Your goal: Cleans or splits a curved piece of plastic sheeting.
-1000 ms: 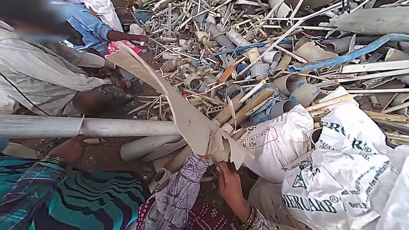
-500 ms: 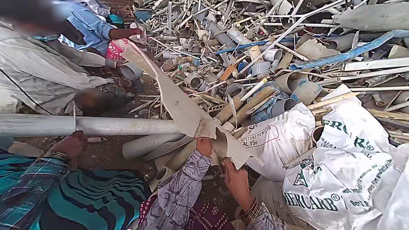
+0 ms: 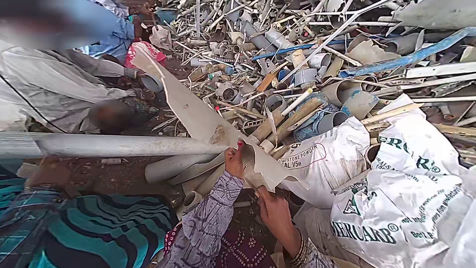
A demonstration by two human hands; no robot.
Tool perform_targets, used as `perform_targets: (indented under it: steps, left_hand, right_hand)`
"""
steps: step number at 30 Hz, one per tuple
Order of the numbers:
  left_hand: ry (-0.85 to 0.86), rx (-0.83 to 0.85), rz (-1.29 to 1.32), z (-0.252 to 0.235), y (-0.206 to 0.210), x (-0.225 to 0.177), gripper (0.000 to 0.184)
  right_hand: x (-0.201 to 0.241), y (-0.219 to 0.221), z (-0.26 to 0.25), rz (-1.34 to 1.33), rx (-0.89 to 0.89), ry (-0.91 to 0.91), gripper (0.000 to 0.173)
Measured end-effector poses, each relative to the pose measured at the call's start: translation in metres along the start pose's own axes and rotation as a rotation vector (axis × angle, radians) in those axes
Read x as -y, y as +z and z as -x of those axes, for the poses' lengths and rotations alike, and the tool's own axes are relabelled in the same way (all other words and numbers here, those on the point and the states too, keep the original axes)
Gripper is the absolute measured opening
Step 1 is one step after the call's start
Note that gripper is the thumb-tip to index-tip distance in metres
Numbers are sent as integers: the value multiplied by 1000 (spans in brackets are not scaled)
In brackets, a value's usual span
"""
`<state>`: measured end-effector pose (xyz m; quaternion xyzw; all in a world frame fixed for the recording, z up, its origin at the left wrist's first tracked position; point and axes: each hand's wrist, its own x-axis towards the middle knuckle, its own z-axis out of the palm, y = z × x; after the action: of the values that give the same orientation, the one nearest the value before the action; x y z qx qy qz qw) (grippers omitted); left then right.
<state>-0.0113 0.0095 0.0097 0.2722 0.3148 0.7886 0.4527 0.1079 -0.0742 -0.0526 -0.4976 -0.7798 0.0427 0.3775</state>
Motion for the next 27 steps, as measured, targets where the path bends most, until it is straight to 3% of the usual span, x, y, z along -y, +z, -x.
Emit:
perform_targets:
  steps: [3, 5, 10, 15, 19, 21, 25, 27]
  left_hand:
    - [92, 17, -24, 2, -3, 8, 36]
    - [189, 10, -86, 5, 1, 4, 28]
    - [372, 266, -125, 2, -14, 15, 21]
    - [353, 173, -108, 6, -10, 13, 26]
    - [443, 99, -90, -1, -16, 26, 12]
    - [308, -17, -95, 4, -9, 18, 12]
    - [308, -28, -61, -10, -7, 2, 44]
    - [309, -11, -45, -14, -8, -5, 44]
  right_hand:
    - [-7, -6, -4, -130, 148, 190, 27]
    - [6, -11, -2, -286, 222, 212, 26]
    - [-7, -4, -3, -573, 410, 497, 30]
    - [-1, 2, 2, -690, 353, 490, 27]
    - [8, 1, 5, -663, 305, 433, 27]
    - [0, 10, 12, -647, 233, 447, 27]
    - [-55, 36, 12, -477, 223, 677, 29]
    - [-41, 31, 6, -432, 186, 584, 30]
